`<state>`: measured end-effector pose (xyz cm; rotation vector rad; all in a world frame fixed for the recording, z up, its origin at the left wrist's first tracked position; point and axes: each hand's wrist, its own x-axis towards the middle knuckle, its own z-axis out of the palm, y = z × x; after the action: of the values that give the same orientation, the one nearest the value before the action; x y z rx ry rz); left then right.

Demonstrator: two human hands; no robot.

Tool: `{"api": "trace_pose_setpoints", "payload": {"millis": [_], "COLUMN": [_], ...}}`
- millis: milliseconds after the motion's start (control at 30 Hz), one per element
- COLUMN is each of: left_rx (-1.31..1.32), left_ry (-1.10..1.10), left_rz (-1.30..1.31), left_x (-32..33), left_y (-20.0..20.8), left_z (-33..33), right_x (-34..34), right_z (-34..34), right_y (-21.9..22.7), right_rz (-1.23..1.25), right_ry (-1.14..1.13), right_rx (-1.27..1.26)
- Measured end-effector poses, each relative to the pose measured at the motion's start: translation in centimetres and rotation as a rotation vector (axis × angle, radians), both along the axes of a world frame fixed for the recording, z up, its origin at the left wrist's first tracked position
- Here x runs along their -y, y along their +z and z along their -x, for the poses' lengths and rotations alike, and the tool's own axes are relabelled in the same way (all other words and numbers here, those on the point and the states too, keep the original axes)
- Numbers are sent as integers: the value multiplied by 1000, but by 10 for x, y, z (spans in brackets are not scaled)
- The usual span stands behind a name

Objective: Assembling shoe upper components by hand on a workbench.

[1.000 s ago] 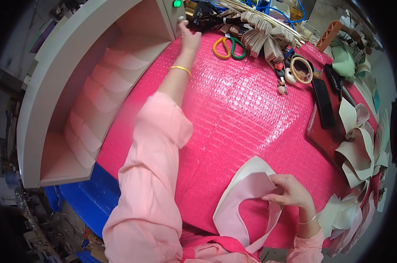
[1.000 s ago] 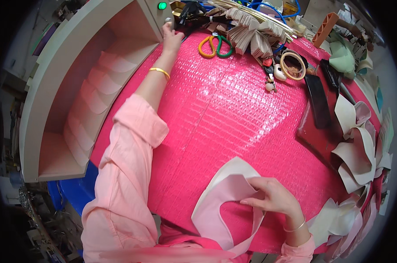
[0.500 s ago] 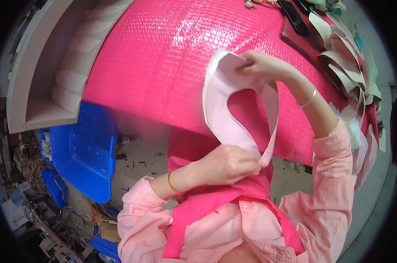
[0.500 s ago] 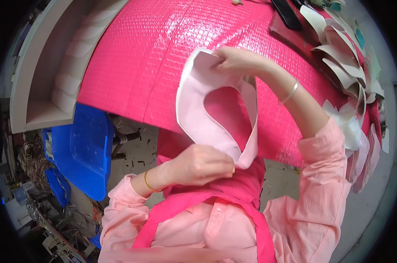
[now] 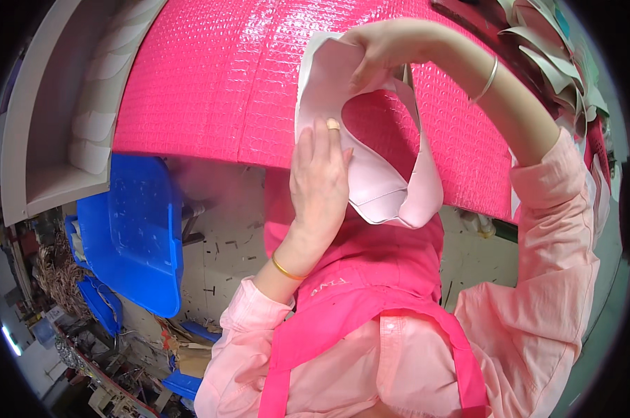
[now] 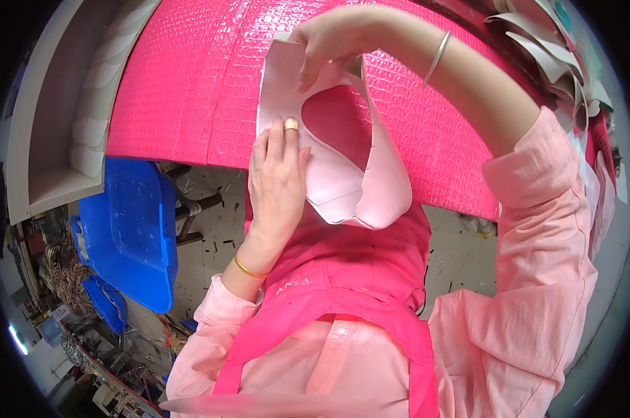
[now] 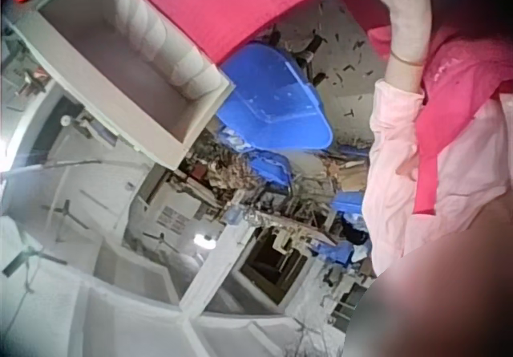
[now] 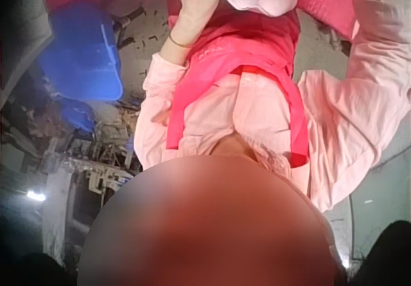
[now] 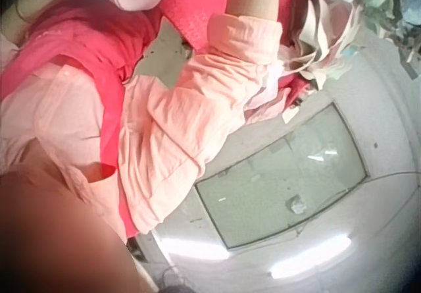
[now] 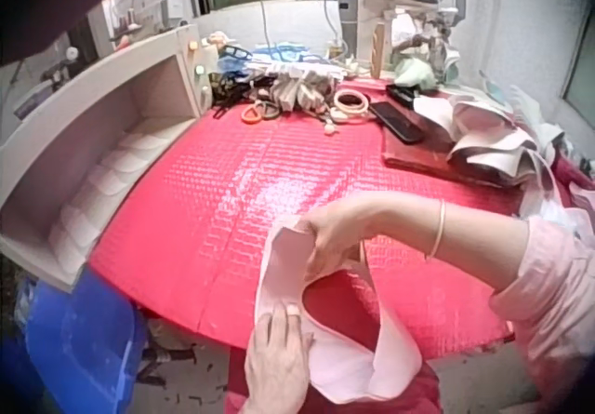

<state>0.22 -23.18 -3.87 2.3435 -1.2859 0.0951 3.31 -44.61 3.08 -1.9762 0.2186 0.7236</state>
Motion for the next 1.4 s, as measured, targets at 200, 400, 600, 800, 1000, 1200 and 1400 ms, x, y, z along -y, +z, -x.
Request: {"api": "trace_pose_setpoints", "payload": {"millis": [200,400,600,800,1000,1200,1400], "left_rx": [-45,-60,-25,-7,73,83,102], "left_ry": [-33,-45,-45,-38,-42,-32,-37], "left_rz": [43,35,17,-3,-31,-58,-93], "left_x": [1,0,1,2,-1,4,23], "left_y": [-4,-8,-10,-8,-14,-10,-6], "left_z": [-7,-7,-7,-8,-10,-13,-20], "right_x": [-17,-45,-42,-24,-40,-22,-40], "right_z": [3,10,3,-9,-7,-23,-2], "right_y": [3,1,-5,-17,-16,-16,-6], "right_rz": [262,632,671,545,1125,535,928], "right_ry": [452,245,276,287,472,474,326], "right_rx": [-64,281,342,291,708,328,526]}}
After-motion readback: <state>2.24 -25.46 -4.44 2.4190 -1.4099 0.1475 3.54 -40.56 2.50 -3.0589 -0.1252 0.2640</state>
